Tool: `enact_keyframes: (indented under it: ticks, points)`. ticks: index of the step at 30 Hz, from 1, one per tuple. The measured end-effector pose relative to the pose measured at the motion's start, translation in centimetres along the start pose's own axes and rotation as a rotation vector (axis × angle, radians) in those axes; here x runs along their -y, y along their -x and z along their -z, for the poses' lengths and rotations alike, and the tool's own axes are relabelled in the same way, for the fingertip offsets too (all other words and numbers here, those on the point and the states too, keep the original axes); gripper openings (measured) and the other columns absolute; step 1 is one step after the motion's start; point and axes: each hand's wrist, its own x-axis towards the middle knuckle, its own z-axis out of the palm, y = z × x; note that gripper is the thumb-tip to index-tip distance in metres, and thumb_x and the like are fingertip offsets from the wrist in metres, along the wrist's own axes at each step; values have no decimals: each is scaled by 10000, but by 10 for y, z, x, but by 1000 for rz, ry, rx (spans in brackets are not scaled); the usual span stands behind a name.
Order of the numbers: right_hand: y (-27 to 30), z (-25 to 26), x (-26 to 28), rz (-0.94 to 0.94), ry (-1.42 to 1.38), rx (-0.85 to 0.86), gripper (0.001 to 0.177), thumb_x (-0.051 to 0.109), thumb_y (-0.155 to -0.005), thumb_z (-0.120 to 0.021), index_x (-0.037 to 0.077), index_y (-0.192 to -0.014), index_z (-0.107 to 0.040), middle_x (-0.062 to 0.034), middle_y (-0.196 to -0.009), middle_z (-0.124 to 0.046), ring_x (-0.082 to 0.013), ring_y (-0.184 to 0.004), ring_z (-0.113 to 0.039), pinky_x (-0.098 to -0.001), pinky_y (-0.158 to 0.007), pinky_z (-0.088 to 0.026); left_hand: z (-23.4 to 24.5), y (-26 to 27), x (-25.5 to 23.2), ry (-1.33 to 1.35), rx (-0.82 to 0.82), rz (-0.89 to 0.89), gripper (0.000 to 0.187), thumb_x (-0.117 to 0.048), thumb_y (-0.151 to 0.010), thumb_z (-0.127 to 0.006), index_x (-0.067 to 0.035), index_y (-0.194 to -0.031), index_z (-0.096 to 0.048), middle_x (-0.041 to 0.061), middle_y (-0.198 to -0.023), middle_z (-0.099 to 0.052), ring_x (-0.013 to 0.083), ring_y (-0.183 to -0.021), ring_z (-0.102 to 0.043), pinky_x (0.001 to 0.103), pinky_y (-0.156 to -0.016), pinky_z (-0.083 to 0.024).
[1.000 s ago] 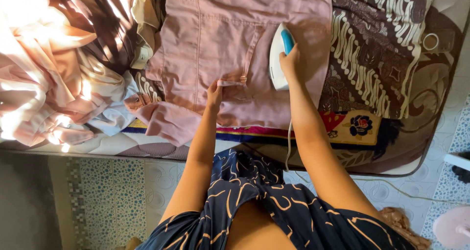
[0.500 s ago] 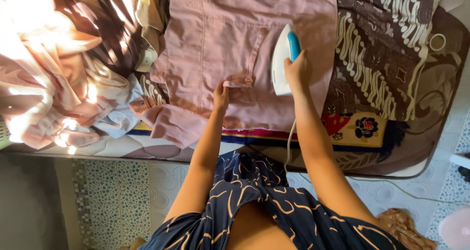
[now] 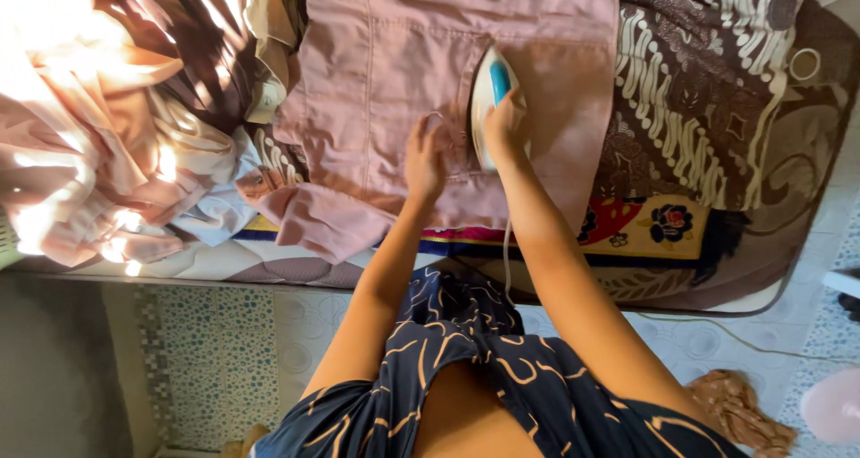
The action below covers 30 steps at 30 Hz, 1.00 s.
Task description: The recorder irons a pink garment on a bed/padded surface using a handheld iron.
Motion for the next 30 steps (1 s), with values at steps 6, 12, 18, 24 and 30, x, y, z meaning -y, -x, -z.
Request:
enact_keyframes:
  ticks: [6, 12, 18, 24, 30]
  points:
    - [1, 6, -14, 87, 74, -126, 490, 209, -837, -783, -27, -1190, -540, -283, -1013, -694, -453, -919, -698, -513, -748, -575, -46, 7, 20, -310, 308, 46, 555, -363, -1022, -531, -232, -1554, -440, 255, -1627, -297, 548, -1474, -259, 587, -1173, -240]
    - [-15, 47, -17, 74, 60, -102, 429, 200, -885, -765, -21, -1178, -543, -271, -1061, -686, -451, -953, -686, -524, -800, -559, -47, 10, 32, -300, 294, 11, 631, -301, -969, -610, -246, -1569, -419, 217, -1649, -300, 534, -1490, -259, 568, -1217, -277]
    - [14, 42, -52, 38, 181, -36, 461, 161, -928, -737, -49, -1269, -509, -284, -983, -711, -442, -875, -718, -510, -739, -590, -47, 5, 42, -219, 347, 55, 613, -291, -989, -641, -245, -1559, -418, 228, -1655, -279, 540, -1511, -239, 566, -1197, -293]
    - [-53, 21, -80, 22, 231, -219, 450, 171, -873, -768, -42, -1220, -576, -260, -981, -728, -356, -822, -754, -424, -648, -627, -49, 4, 34, -295, 356, 71, 697, -267, -921, -659, -236, -1567, -399, 221, -1644, -279, 525, -1494, -225, 590, -1190, -252]
    - [-67, 55, -125, -291, 117, -94, 307, 154, -1021, -665, -30, -1248, -573, -211, -946, -744, -272, -728, -765, -354, -565, -594, -46, 6, 39, -238, 374, 76, 711, -221, -921, -655, -246, -1582, -395, 226, -1654, -274, 530, -1519, -211, 562, -1221, -266]
